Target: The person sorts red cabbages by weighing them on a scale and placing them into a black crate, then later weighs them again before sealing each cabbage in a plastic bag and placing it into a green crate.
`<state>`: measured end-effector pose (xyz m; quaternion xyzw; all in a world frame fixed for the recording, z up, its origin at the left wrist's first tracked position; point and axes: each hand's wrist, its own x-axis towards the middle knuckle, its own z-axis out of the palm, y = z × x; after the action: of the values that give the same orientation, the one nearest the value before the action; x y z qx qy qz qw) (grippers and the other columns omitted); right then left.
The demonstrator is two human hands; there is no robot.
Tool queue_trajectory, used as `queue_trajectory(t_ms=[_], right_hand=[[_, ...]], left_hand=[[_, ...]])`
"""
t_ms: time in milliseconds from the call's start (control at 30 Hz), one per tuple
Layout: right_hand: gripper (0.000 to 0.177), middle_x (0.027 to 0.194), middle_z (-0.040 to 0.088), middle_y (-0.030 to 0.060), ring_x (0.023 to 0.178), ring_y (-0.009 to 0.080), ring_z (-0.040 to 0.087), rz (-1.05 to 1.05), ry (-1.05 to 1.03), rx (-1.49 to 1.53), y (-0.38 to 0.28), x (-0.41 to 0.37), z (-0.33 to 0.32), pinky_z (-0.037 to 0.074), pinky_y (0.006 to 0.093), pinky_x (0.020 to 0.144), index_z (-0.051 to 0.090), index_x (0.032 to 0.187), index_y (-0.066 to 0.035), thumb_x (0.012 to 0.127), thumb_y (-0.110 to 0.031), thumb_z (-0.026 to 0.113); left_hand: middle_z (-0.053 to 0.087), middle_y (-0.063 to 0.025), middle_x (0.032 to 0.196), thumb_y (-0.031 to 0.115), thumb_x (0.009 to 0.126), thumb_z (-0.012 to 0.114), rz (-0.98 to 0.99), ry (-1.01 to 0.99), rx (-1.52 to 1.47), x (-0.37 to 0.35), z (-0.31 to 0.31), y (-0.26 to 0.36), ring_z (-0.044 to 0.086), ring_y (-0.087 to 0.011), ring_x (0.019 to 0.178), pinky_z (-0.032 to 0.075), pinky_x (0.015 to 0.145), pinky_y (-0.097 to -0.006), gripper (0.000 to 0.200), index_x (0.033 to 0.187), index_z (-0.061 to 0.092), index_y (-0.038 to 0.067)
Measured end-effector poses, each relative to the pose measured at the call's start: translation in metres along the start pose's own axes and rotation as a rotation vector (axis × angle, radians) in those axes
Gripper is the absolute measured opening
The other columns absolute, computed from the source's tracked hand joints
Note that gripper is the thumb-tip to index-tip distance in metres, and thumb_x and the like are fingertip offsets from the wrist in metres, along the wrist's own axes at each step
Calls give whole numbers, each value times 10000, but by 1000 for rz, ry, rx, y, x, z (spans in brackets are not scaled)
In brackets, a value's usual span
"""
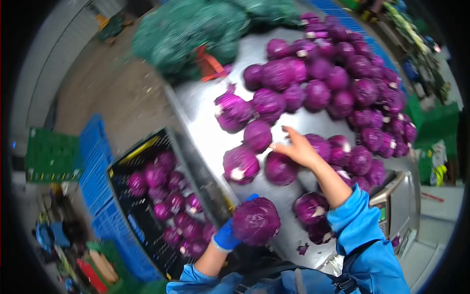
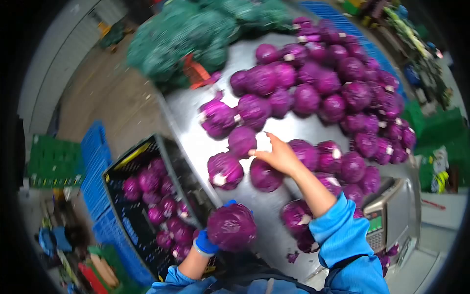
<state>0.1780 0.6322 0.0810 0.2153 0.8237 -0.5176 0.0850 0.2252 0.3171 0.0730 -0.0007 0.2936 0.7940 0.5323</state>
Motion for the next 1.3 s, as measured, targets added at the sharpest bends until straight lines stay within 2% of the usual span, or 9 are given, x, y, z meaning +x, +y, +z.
queue_trajectory(t_ms=[133, 200, 300, 433, 600, 767, 833, 1067, 1300], right_hand=[[862, 1160, 581, 307, 1057, 435, 601, 96, 204, -401, -27, 49, 64, 498, 472, 883, 418, 1162, 58, 640, -486, 837], [892, 1138, 587, 303, 1027, 435, 614, 68, 302, -333, -11, 61, 80, 502, 461, 872, 374, 1178, 52, 627, -456, 858], [913, 1133, 590, 307, 1036, 429, 618, 30, 341, -180, -3, 67, 86, 503, 444, 879, 347, 1199, 51, 617, -409, 879], [911, 1146, 612, 249, 1055, 405, 620, 7, 402, -171, -13, 52, 77, 496, 448, 902, 380, 1278, -28, 607, -379, 885], [972, 1232, 570, 231, 1136, 369, 589, -75, 542, -26, -27, -10, 62, 469, 417, 966, 369, 1353, -72, 596, -403, 882], [849, 1259, 544, 191, 1148, 262, 573, -104, 459, 817, 3, -102, 9, 467, 390, 992, 337, 1380, -67, 708, -176, 845], [788, 1224, 567, 169, 1132, 246, 579, -22, 557, 761, 18, -160, -41, 468, 367, 985, 352, 1377, -63, 738, -129, 807], [951, 1147, 629, 241, 1052, 320, 636, 479, 1375, -104, 203, -369, -212, 502, 395, 906, 446, 1318, -12, 612, -495, 861], [992, 1277, 535, 244, 1132, 423, 558, 866, 1174, -657, 283, -459, -257, 475, 446, 951, 394, 1395, -48, 585, -377, 863]], left_hand=[[415, -158, 1458, 486, 924, 543, 180, 406, 438, -62, -83, 54, 375, -362, 1362, 318, 1128, -543, 670, 1457, 344, 132], [344, -116, 1520, 597, 769, 655, 490, 317, -93, -96, -122, 76, 320, -324, 1403, 256, 1162, -535, 914, 1490, 315, 150], [410, -137, 1465, 343, 883, 633, 617, 720, -22, -74, -191, 125, 415, -306, 1340, 334, 1123, -497, 671, 1449, 371, 96], [412, -143, 1442, 274, 740, 826, 598, 1062, 1081, -15, -239, 165, 404, -278, 1320, 330, 1105, -404, 886, 1447, 349, 31], [378, -260, 1446, 273, 633, 874, 444, 1173, 1671, 31, -252, 159, 396, -439, 1305, 345, 1099, -472, 1026, 1479, 321, 95], [311, -276, 1476, 265, 701, 808, 261, 1075, 2022, 37, -250, 145, 343, -460, 1347, 382, 1060, -515, 900, 1458, 346, 112], [303, -270, 1490, 269, 722, 804, 272, 958, 1930, 27, -256, 150, 296, -444, 1379, 339, 1094, -511, 900, 1472, 332, 109], [427, -226, 1430, 85, 848, 698, 967, 1112, 1837, 16, -207, 185, 411, -361, 1317, 296, 1127, -449, 668, 1416, 374, -49], [443, -194, 1424, 42, 841, 657, 1053, 368, 1684, 154, 13, 120, 409, -320, 1321, 277, 1128, -435, 633, 1400, 378, -59]])
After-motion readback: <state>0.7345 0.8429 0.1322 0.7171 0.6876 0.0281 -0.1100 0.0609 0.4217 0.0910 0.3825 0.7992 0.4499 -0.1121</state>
